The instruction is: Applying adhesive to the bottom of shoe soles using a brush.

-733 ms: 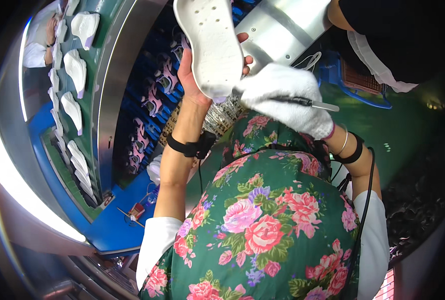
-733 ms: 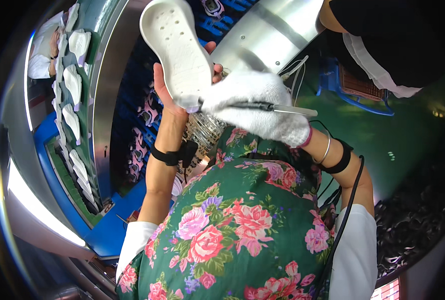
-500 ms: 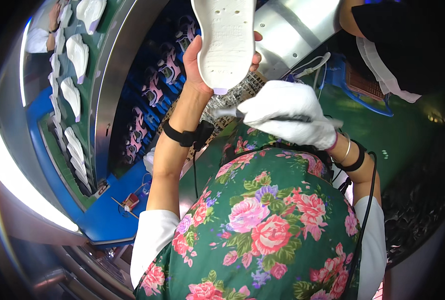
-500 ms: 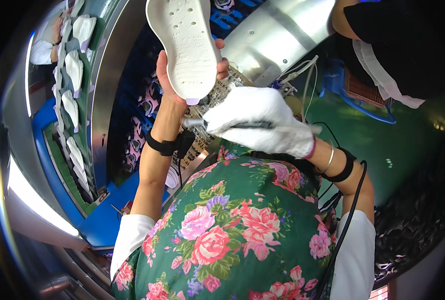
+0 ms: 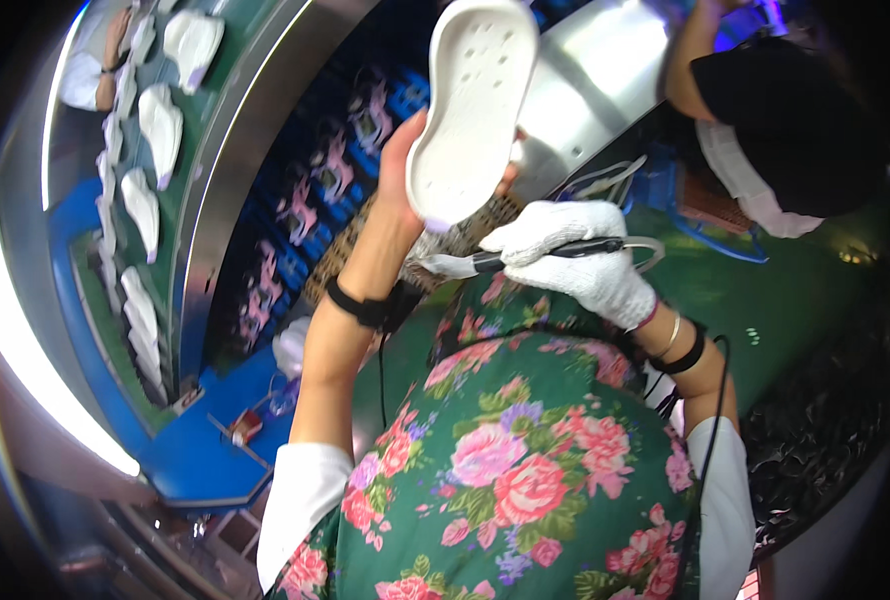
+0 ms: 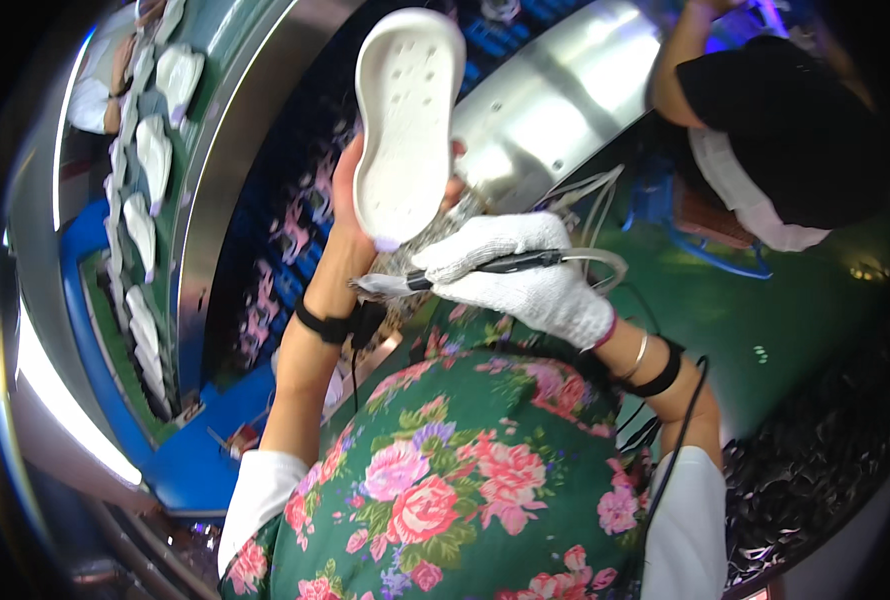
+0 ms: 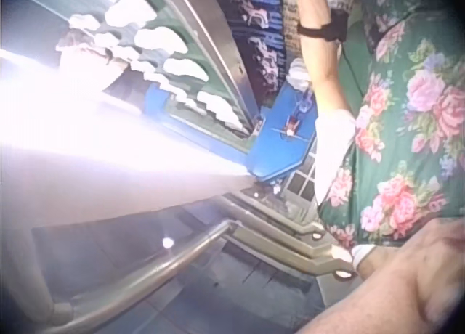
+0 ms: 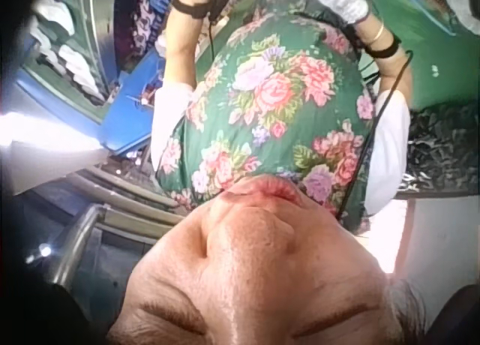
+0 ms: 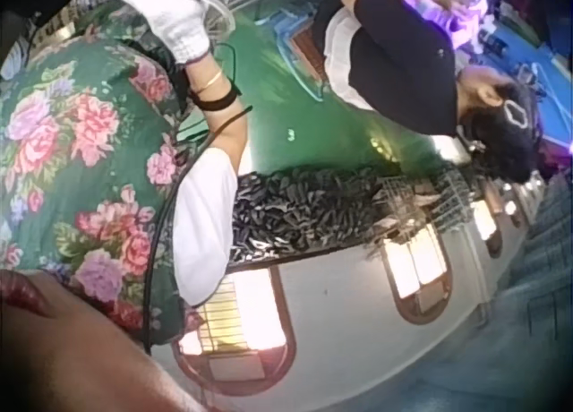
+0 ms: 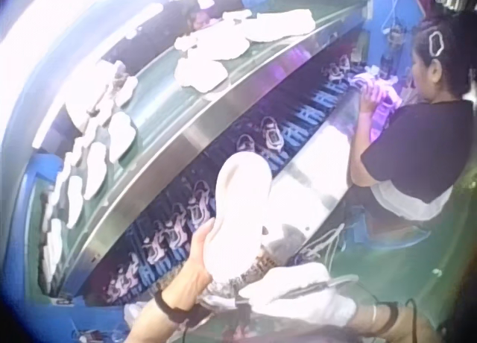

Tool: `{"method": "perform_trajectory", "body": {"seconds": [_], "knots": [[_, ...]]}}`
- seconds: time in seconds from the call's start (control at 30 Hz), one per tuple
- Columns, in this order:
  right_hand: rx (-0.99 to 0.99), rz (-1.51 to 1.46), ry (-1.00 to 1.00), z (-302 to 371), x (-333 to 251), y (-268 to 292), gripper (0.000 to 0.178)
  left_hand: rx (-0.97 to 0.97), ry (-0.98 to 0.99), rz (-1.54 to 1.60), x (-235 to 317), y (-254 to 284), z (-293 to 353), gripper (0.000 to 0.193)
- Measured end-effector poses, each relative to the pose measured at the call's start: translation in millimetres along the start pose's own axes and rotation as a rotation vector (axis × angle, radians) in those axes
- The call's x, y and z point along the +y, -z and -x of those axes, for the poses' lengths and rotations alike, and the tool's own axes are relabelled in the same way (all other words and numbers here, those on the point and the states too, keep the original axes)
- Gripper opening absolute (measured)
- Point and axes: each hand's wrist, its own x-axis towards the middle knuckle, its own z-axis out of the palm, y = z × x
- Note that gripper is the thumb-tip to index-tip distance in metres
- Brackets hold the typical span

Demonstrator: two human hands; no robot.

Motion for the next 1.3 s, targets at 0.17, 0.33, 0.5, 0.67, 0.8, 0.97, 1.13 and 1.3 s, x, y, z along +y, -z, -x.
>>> {"method": "perform_trajectory", "body": {"seconds": [0.17, 0.33, 0.5, 0.67, 0.8, 0.97, 1.13, 1.3], "knots": [[0.137, 0.058, -0.077, -2.4, 13.6, 5.5, 0.014, 0.133, -0.022, 0.081, -10.1, 3.9, 1.6, 0.075], [0.282, -0.302, -0.278, 7.6, 4.5, 7.9, 0.015, 0.480, -0.102, 0.016, -28.9, 7.4, 14.9, 0.069], [0.224, 0.572, 0.234, -18.1, -10.5, 33.2, 0.015, 0.194, -0.063, 0.072, -52.6, 16.1, 14.9, 0.066], [0.258, 0.939, 0.615, -32.1, -15.7, 51.8, 0.029, 0.283, -0.027, 0.075, -55.1, -6.2, 3.1, 0.064], [0.174, 0.929, 0.600, -22.5, -15.9, 35.1, 0.025, 0.121, -0.055, 0.205, -40.2, 1.5, -10.6, 0.065], [0.143, 0.705, 0.485, -15.0, -9.0, 22.7, 0.017, 0.120, -0.090, -0.010, -22.0, -2.8, -10.4, 0.068], [0.034, 0.488, 0.312, 0.0, -7.3, 0.0, 0.016, 0.011, -0.030, -0.011, -3.8, -3.8, -8.6, 0.073], [0.196, -0.188, -0.257, 13.8, -16.4, 8.2, 0.013, -0.034, 0.005, 0.023, -7.4, -9.2, -13.0, 0.075]]}}
